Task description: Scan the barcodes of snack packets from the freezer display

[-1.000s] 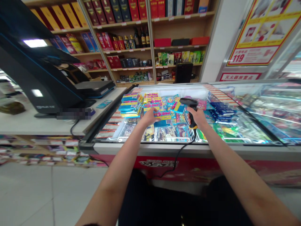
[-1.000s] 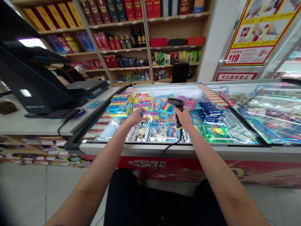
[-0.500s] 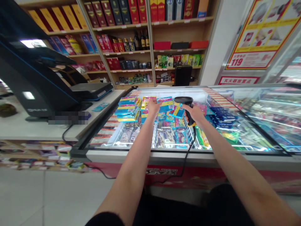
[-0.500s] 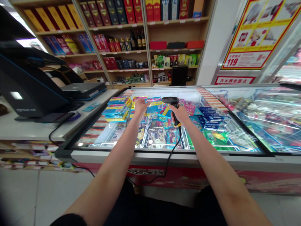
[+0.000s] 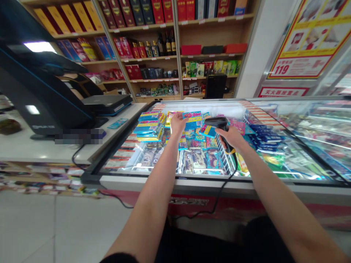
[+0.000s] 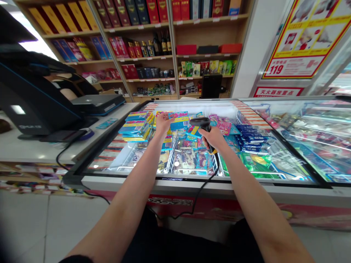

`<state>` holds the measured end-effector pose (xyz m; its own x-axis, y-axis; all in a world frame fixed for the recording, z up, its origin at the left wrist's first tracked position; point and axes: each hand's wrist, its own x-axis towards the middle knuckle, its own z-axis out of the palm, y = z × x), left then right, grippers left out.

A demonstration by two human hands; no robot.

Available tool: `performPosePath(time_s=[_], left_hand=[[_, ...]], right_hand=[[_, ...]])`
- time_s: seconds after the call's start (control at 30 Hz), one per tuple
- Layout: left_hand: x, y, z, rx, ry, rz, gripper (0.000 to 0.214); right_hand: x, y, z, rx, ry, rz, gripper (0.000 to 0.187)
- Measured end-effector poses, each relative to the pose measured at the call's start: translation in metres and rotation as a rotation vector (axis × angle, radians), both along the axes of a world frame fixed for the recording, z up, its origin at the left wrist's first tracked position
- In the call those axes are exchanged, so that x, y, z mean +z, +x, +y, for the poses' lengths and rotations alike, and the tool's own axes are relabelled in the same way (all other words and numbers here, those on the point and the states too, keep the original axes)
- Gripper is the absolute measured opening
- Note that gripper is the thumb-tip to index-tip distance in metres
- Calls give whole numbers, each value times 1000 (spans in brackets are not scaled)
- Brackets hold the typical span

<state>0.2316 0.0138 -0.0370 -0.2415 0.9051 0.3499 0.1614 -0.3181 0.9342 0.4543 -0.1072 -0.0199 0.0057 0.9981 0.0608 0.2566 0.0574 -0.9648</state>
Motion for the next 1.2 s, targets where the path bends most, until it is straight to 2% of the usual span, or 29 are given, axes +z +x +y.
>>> performPosePath(time_s=[0.47, 0.77, 1.2], left_hand=[[-1, 0, 2, -18, 37, -80, 25], [-4, -1, 5, -5, 60, -39, 25], [-3, -2, 2, 79, 66, 42, 30]], right_hand=[[3, 0, -4, 35, -23, -46, 37], [2, 0, -2, 35, -37, -46, 37], [3, 1, -4, 43, -9, -9, 37]])
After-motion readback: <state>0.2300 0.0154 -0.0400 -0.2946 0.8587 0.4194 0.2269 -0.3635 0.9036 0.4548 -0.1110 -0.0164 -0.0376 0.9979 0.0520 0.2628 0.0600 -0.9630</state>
